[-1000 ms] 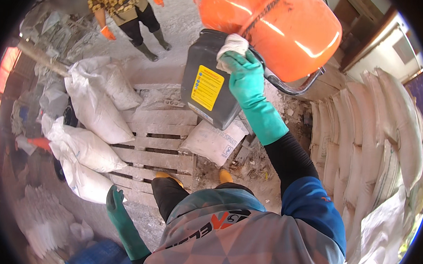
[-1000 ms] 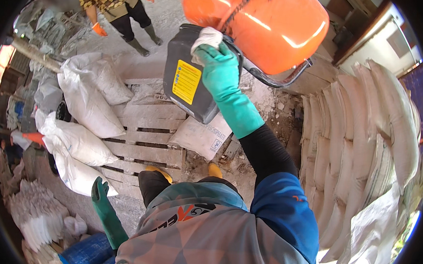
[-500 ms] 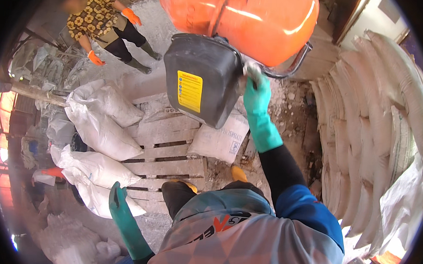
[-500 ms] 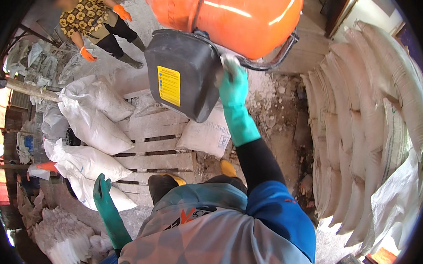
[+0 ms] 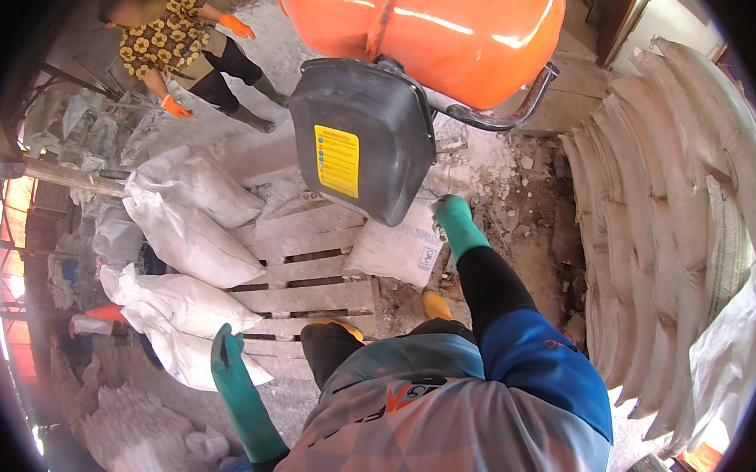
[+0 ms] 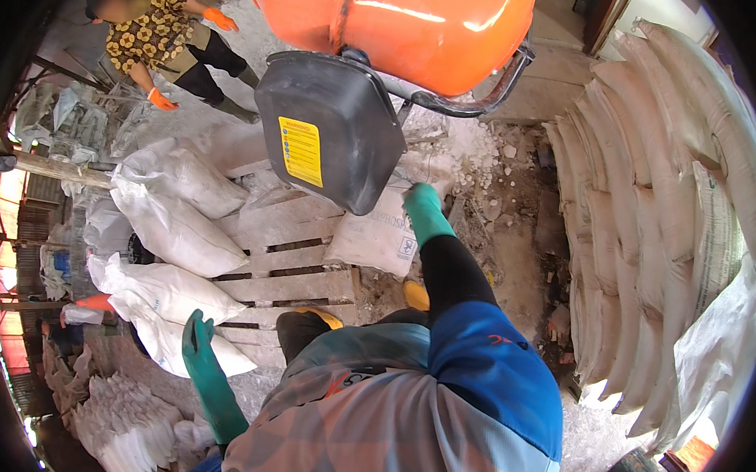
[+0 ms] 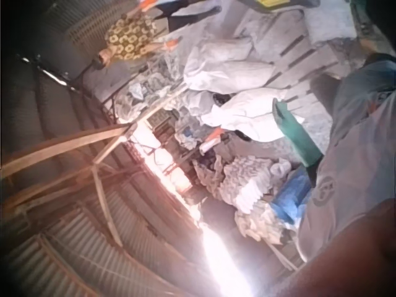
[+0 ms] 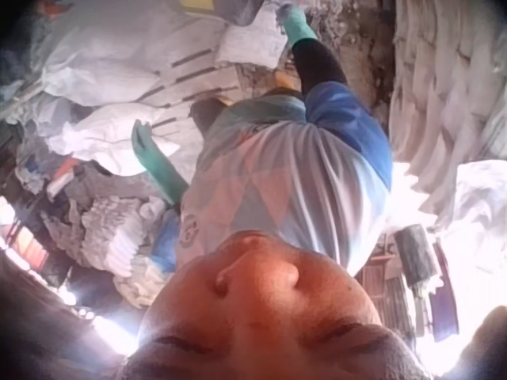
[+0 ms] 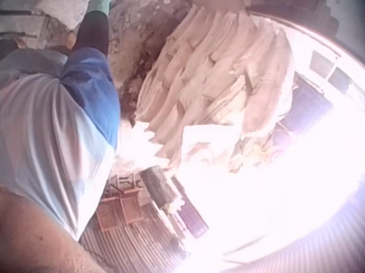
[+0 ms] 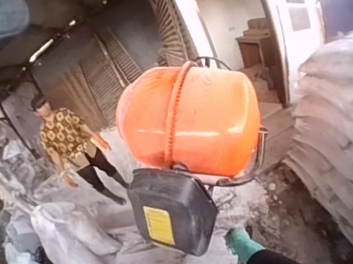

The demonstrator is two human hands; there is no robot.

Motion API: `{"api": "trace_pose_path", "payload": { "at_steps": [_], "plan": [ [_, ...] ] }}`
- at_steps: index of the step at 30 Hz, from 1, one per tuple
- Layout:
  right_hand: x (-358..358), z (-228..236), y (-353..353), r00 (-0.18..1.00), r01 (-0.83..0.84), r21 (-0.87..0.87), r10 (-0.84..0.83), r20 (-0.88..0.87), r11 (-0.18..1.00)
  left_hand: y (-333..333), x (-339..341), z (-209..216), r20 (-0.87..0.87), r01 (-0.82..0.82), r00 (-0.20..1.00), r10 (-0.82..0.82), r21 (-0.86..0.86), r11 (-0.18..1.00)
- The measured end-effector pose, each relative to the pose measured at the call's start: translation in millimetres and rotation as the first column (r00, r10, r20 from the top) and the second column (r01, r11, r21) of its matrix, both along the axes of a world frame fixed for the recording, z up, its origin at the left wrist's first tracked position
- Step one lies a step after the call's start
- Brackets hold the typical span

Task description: The person puts on green gloves and walks through a storage area filled with white sacks. They place a red bucket on a hanging scale, then use a scoop to transfer a white powdery substance from a sack into the bucket. The person adjusts the scale and continues to add material to the bucket.

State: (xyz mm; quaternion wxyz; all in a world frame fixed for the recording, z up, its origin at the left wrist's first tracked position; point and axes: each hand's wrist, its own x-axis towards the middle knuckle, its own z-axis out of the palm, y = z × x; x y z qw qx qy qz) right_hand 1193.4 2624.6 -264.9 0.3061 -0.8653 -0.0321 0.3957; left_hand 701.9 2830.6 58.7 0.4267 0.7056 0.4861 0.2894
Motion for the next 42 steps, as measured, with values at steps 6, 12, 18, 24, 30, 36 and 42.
{"api": "trace_pose_path", "payload": {
  "at_steps": [6, 12, 18, 24, 30, 36, 42],
  "plan": [
    [8.3, 133.0, 4.5, 0.722, -0.02, 0.841, -0.574, 0.386, 0.541, -3.1, -11.1, -2.1, -0.015, -0.087, 0.996, 0.086, -0.087, 0.992],
    [31.2, 207.4, 49.1, 0.655, -0.226, 0.908, -0.635, 0.41, 0.354, 5.2, 1.7, -4.7, -0.026, -0.06, 0.998, 0.06, -0.025, 0.998],
    [29.3, 76.4, 57.9, 0.722, -0.044, 0.919, -0.623, 0.3, 0.392, 6.7, 1.9, -6.5, -0.03, -0.059, 0.998, 0.058, -0.015, 0.998],
    [27.4, 3.2, 23.5, 0.831, 0.152, 0.28, -0.276, 0.483, 0.948, 2.6, -13.9, -4.8, -0.022, -0.056, 0.998, 0.055, -0.018, 0.998],
    [33.9, 18.9, 51.5, 0.667, 0.113, 0.782, -0.63, 0.398, 0.613, -2.8, -25.1, -5.9, -0.008, -0.099, 0.995, 0.099, -0.069, 0.993],
    [36.3, 9.9, 44.6, 0.82, 0.464, 0.507, -0.569, 0.064, 0.726, -1.7, -28.3, -11.0, -0.022, -0.073, 0.997, 0.072, -0.056, 0.996],
    [-3.9, 131.6, 69.8, 0.761, 0.103, 0.991, -0.635, -0.133, -0.084, -14.8, -35.2, -5.3, -0.042, -0.101, 0.994, 0.098, -0.062, 0.993]
  ]
}}
